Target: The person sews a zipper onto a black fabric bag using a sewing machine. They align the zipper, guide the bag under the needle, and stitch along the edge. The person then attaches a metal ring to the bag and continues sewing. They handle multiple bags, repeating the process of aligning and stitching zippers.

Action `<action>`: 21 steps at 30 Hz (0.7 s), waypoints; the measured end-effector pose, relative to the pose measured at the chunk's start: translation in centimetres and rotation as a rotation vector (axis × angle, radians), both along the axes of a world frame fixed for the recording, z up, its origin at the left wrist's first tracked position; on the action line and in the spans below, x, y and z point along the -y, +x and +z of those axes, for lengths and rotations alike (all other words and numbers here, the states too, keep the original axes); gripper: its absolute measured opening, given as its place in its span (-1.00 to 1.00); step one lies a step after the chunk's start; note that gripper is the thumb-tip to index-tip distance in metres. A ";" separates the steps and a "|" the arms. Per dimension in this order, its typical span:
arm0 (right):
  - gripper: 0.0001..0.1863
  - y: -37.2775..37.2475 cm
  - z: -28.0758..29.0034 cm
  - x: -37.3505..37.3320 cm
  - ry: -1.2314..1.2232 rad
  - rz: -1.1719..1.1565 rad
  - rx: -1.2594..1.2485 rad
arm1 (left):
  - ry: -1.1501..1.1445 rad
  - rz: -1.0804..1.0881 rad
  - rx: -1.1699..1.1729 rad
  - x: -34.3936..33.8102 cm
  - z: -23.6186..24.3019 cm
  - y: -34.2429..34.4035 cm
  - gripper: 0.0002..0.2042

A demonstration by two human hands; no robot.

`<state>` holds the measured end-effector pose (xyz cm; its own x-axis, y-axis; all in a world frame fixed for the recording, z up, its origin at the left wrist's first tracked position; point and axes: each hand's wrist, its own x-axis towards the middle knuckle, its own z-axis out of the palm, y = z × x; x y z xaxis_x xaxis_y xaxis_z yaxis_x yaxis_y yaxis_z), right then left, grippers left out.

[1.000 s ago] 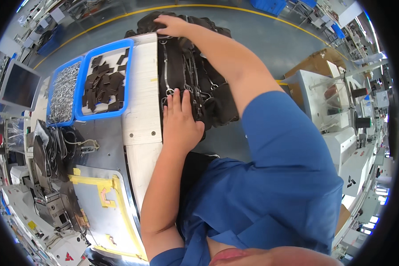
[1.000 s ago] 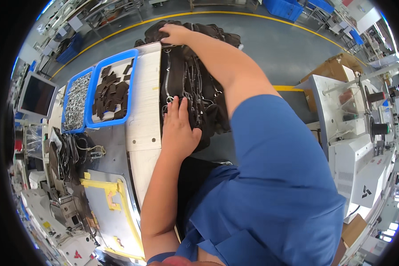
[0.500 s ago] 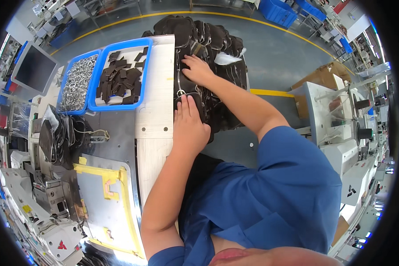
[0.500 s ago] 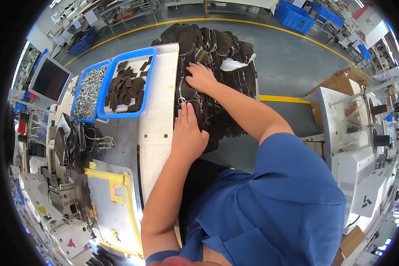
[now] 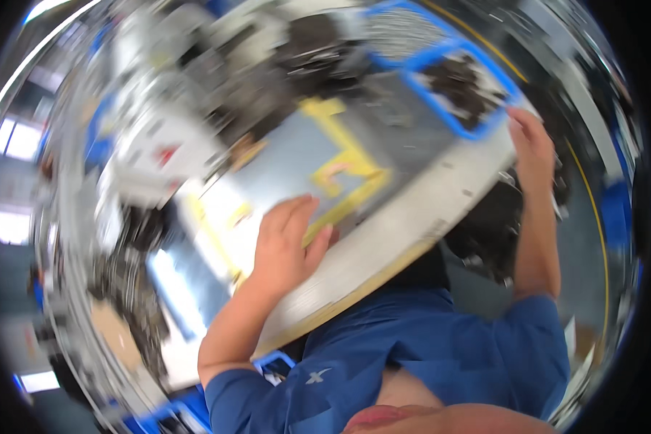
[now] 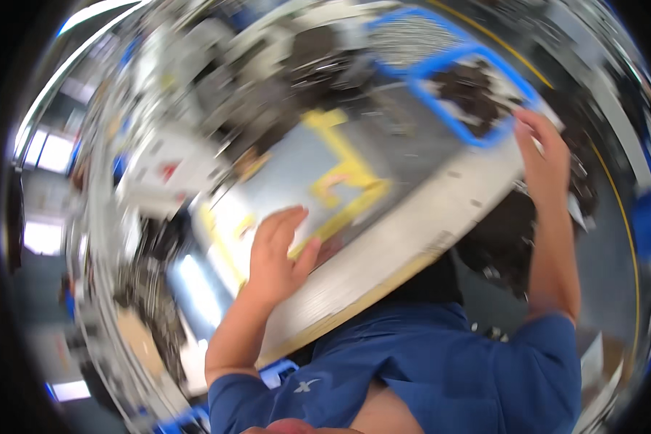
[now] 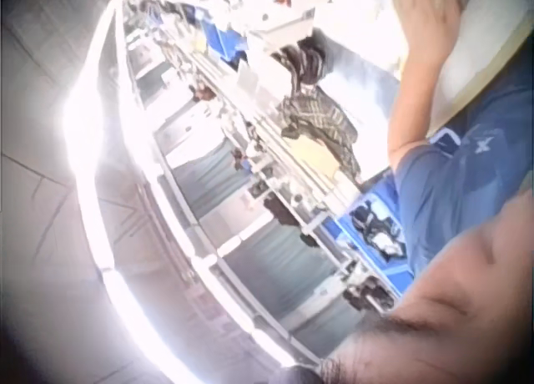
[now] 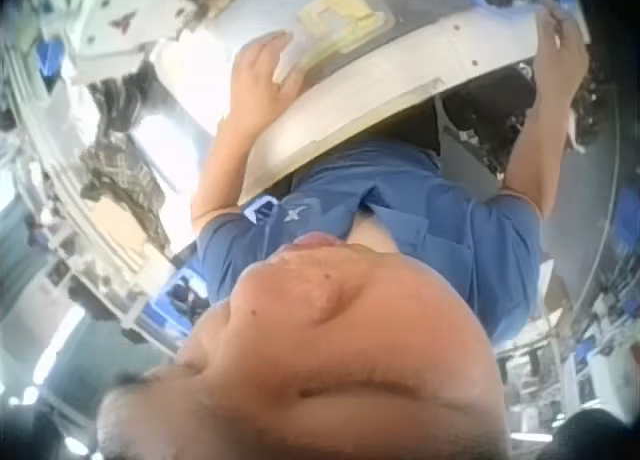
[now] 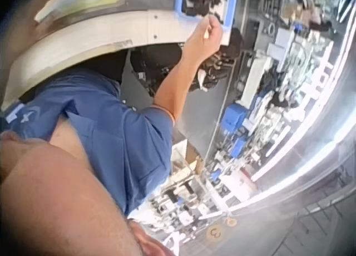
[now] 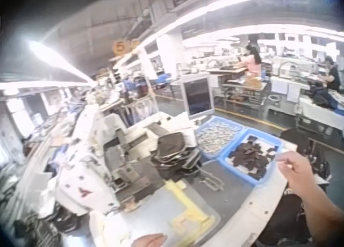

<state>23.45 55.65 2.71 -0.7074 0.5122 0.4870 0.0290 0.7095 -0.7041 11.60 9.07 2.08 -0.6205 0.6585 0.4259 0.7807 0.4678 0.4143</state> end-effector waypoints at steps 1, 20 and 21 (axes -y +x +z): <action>-0.72 -1.4 0.8 2.6 0.030 0.103 0.049 | 0.014 0.111 -0.012 2.4 0.5 -0.6 -0.55; -0.82 -13.0 0.5 26.7 0.126 1.100 0.475 | -0.174 1.424 0.310 44.8 -7.6 -0.9 -0.48; -0.82 -13.1 0.3 27.3 0.124 1.121 0.474 | -0.181 1.409 0.286 44.3 -7.2 -0.9 -0.50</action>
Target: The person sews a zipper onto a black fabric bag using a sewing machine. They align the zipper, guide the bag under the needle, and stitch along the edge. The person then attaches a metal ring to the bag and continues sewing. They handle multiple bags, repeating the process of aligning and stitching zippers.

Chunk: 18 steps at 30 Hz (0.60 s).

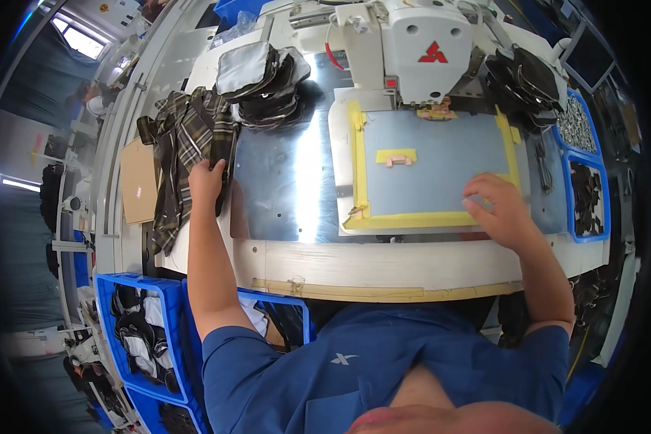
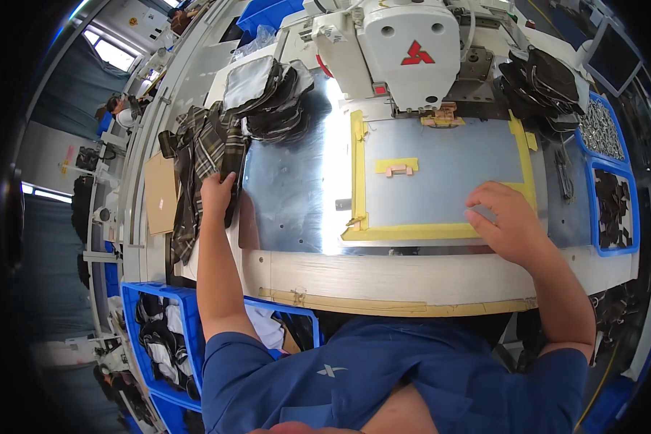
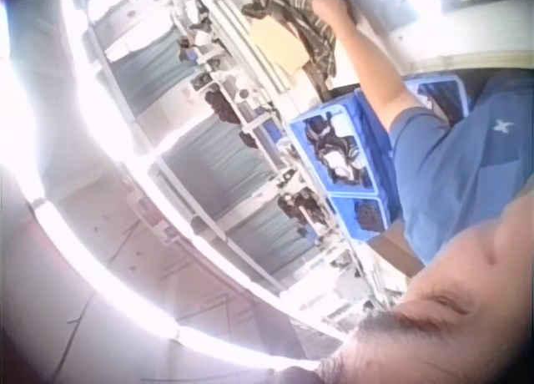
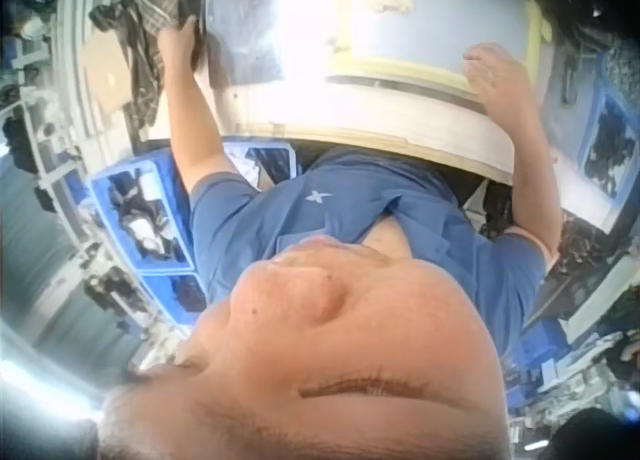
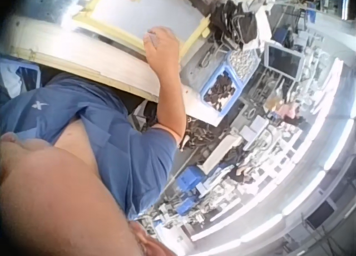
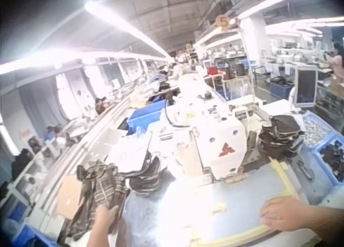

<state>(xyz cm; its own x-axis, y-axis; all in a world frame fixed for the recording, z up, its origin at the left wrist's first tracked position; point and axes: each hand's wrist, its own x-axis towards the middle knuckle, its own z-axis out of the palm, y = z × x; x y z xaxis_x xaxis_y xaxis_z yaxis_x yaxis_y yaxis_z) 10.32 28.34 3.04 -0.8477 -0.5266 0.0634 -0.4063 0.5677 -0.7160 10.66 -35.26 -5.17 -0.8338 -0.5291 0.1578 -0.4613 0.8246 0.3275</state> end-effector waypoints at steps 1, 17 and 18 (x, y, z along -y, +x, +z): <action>-0.81 0.0 -0.1 0.5 -0.008 0.021 0.003 | -0.002 0.015 -0.080 -0.4 0.6 0.3 -0.53; -0.47 -0.9 3.1 11.0 -0.270 0.092 -1.001 | 1.596 -0.729 -0.569 -25.3 16.1 7.1 -0.65; -0.49 -1.2 3.2 11.2 -0.282 0.098 -1.103 | 1.617 -0.709 -0.526 -26.3 15.9 7.1 -0.65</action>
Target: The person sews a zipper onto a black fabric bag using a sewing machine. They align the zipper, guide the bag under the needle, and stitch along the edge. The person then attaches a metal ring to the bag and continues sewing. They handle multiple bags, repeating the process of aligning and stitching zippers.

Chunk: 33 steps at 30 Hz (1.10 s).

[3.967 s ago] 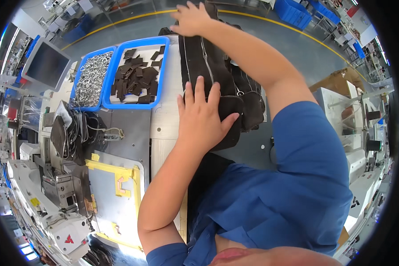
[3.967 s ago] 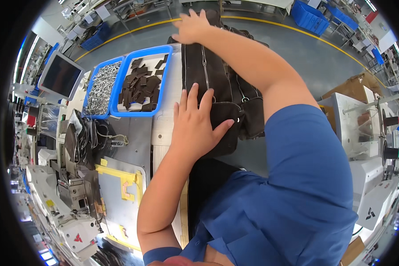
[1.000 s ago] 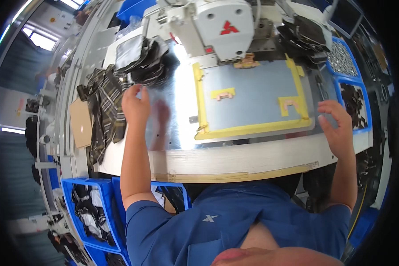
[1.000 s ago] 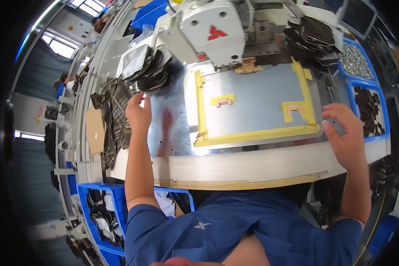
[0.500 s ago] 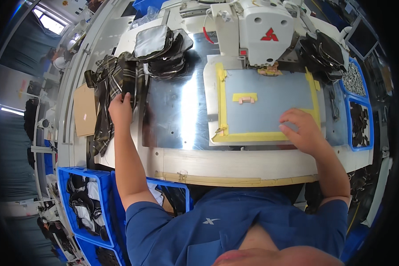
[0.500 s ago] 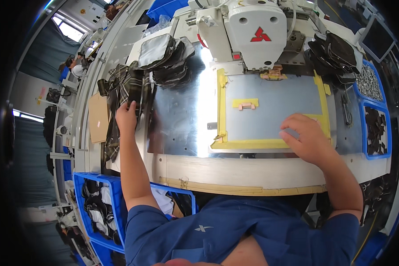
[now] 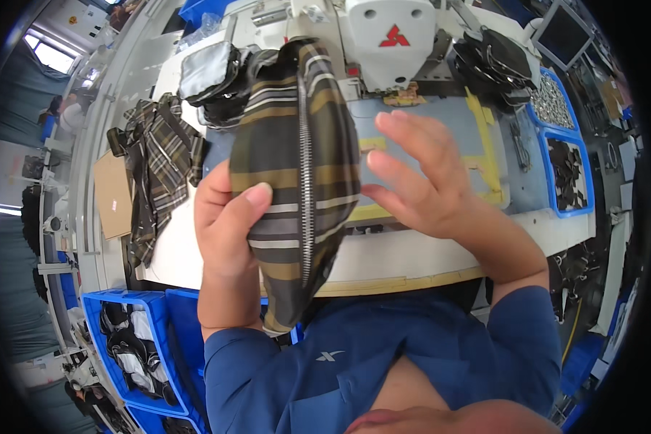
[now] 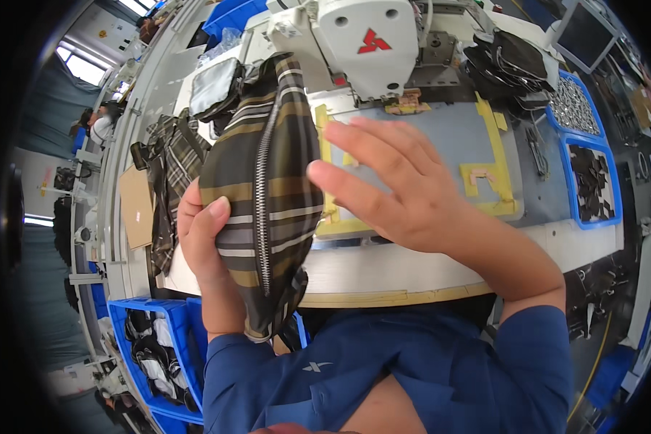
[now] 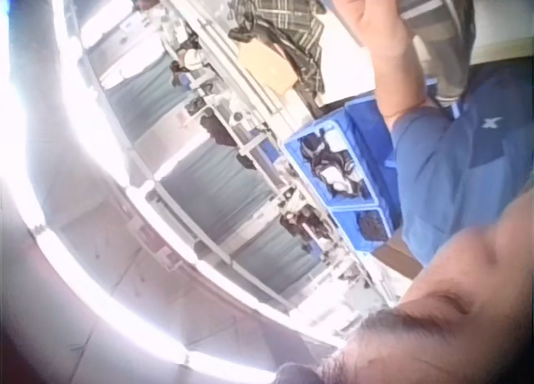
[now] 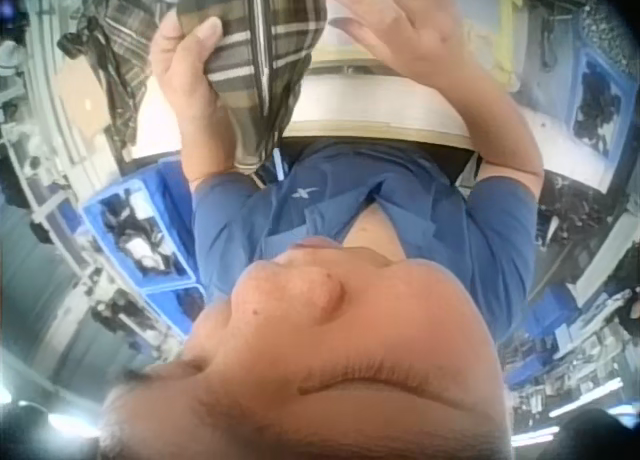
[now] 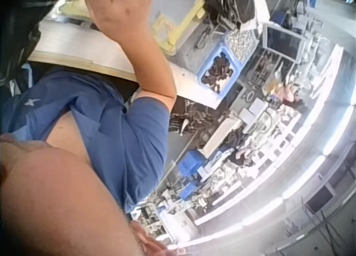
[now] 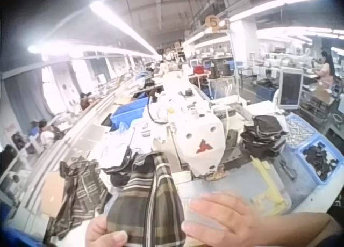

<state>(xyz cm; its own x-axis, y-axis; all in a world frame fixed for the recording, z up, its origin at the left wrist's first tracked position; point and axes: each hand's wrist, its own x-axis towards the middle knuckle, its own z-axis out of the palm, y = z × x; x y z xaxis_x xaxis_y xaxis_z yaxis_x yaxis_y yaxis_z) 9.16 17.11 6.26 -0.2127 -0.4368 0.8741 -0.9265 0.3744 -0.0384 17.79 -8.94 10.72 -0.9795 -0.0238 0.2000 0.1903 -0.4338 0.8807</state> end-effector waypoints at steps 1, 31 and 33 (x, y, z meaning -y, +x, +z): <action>-0.53 0.0 0.3 0.1 -0.003 0.001 -0.061 | 0.105 -0.072 0.004 -1.3 -0.4 -0.1 -0.66; -0.78 -5.7 -1.2 -7.8 -0.888 0.761 1.603 | -0.385 -0.404 0.103 -9.4 -6.8 -11.0 -0.72; -0.78 -5.2 -2.2 -7.1 -1.056 0.363 1.535 | -0.294 -0.440 0.256 -9.7 -6.4 -10.6 -0.69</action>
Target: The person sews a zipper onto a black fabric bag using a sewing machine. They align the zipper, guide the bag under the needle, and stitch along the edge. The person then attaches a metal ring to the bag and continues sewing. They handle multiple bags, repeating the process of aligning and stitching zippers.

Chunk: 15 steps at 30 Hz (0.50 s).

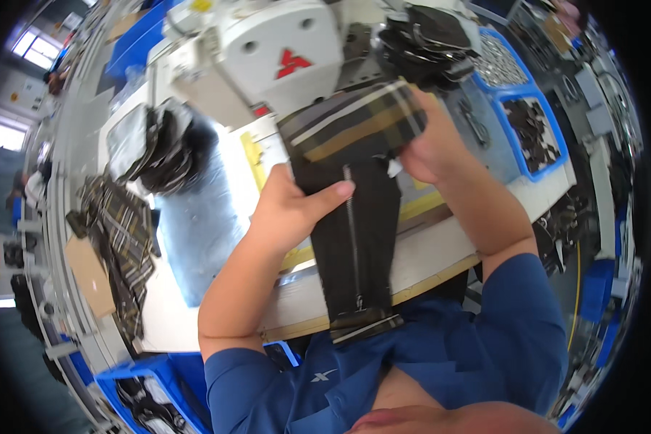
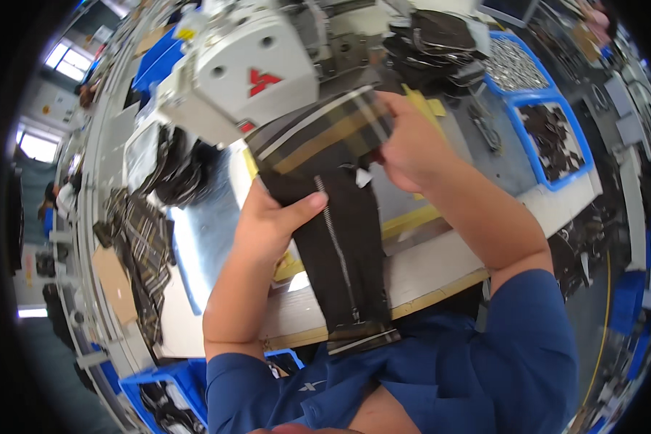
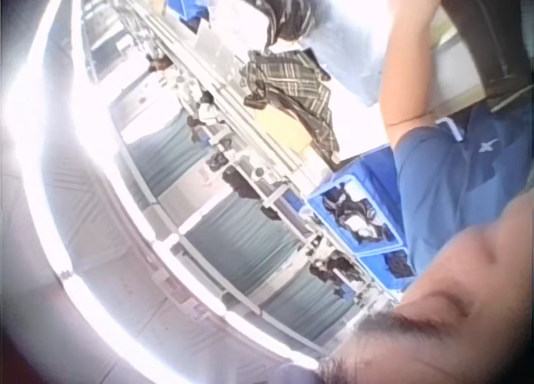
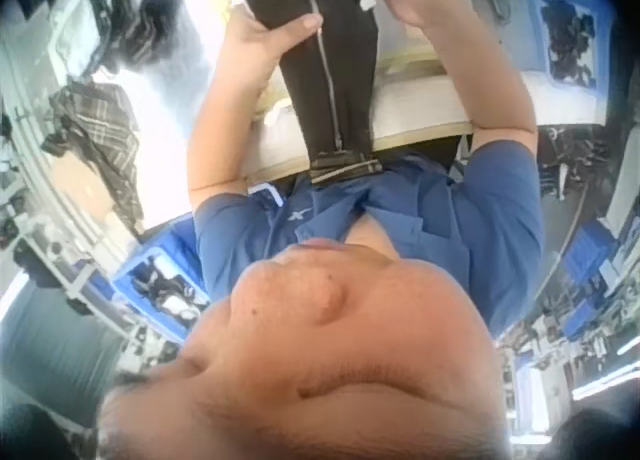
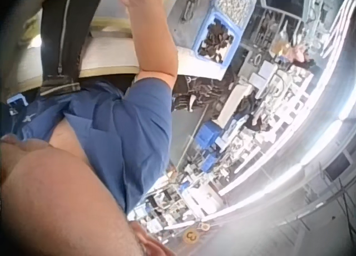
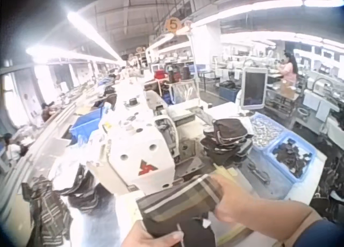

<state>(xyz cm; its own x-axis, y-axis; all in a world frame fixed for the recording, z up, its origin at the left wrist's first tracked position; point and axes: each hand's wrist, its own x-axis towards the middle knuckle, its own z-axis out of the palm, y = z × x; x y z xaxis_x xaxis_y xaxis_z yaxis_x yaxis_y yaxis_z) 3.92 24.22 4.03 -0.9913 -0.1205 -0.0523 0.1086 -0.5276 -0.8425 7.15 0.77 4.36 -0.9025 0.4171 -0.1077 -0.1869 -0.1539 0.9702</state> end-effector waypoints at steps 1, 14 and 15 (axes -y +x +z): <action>-0.74 -1.1 -1.6 -1.2 0.026 0.197 -0.174 | -0.058 -0.005 0.007 0.0 -0.2 0.1 -0.68; -0.58 0.2 1.5 -0.9 0.146 0.442 0.049 | -0.108 -0.039 -0.084 -0.9 -0.3 2.0 -0.65; -0.54 0.4 1.5 -0.7 0.150 0.448 -0.078 | -0.102 -0.029 -0.099 -1.2 0.0 2.3 -0.68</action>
